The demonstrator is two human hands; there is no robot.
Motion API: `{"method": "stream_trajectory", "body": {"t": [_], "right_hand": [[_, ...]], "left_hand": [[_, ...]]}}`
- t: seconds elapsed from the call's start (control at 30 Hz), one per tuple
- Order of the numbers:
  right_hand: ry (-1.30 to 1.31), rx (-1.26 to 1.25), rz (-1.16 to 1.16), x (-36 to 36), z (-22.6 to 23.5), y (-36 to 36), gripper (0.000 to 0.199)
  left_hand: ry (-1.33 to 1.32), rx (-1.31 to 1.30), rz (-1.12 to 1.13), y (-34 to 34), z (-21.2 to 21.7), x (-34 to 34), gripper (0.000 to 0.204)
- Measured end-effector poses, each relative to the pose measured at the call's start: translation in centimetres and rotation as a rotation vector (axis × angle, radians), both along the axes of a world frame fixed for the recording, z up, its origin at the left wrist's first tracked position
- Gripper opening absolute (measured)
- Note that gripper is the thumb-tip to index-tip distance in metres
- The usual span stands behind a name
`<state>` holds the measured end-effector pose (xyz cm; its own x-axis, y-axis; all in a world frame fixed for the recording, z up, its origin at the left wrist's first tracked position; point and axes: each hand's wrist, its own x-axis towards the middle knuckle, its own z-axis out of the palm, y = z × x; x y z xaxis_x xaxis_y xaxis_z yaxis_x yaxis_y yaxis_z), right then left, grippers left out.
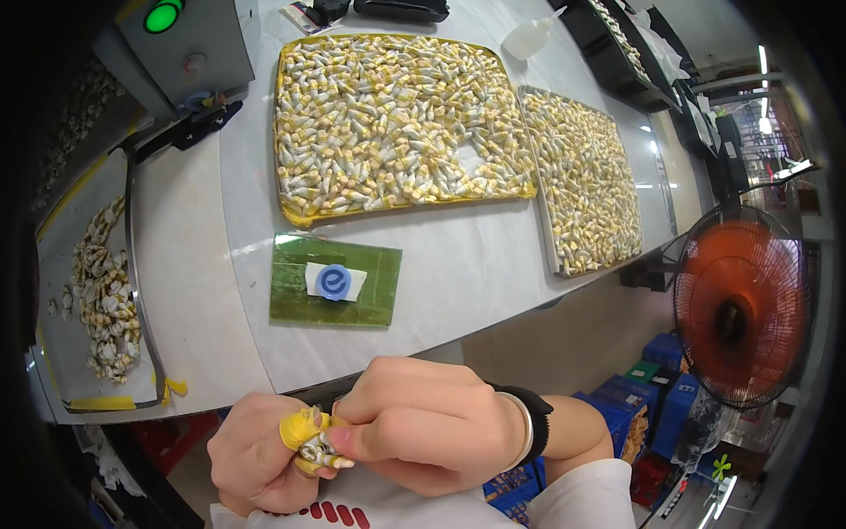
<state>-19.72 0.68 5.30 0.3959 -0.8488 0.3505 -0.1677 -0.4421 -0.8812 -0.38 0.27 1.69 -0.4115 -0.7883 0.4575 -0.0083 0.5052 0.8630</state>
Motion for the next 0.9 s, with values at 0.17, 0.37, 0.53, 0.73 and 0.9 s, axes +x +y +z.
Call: {"method": "stream_trajectory", "body": {"t": [0.17, 0.37, 0.53, 0.73, 0.9], "right_hand": [[-0.040, 0.020, 0.031, -0.2, 0.4, -0.2, 0.014], [-0.013, -0.004, 0.021, -0.2, 0.8, -0.1, 0.015], [0.113, -0.016, -0.004, -0.6, 1.3, 0.0, 0.019], [0.105, 0.012, -0.049, -0.2, 1.2, 0.7, 0.023], [0.054, 0.023, -0.088, -0.6, 1.0, 0.0, 0.020]], "left_hand": [[-0.010, -0.054, -0.016, -0.2, 0.7, -0.1, 0.029], [0.002, -0.048, -0.039, -0.2, 0.4, 0.0, 0.030], [-0.052, 0.062, -0.011, -0.6, 1.0, -0.5, 0.032], [0.064, -0.048, 0.070, -0.4, -0.5, -1.2, 0.029], [0.151, 0.532, -0.220, -0.5, -0.3, -0.2, 0.032]]}}
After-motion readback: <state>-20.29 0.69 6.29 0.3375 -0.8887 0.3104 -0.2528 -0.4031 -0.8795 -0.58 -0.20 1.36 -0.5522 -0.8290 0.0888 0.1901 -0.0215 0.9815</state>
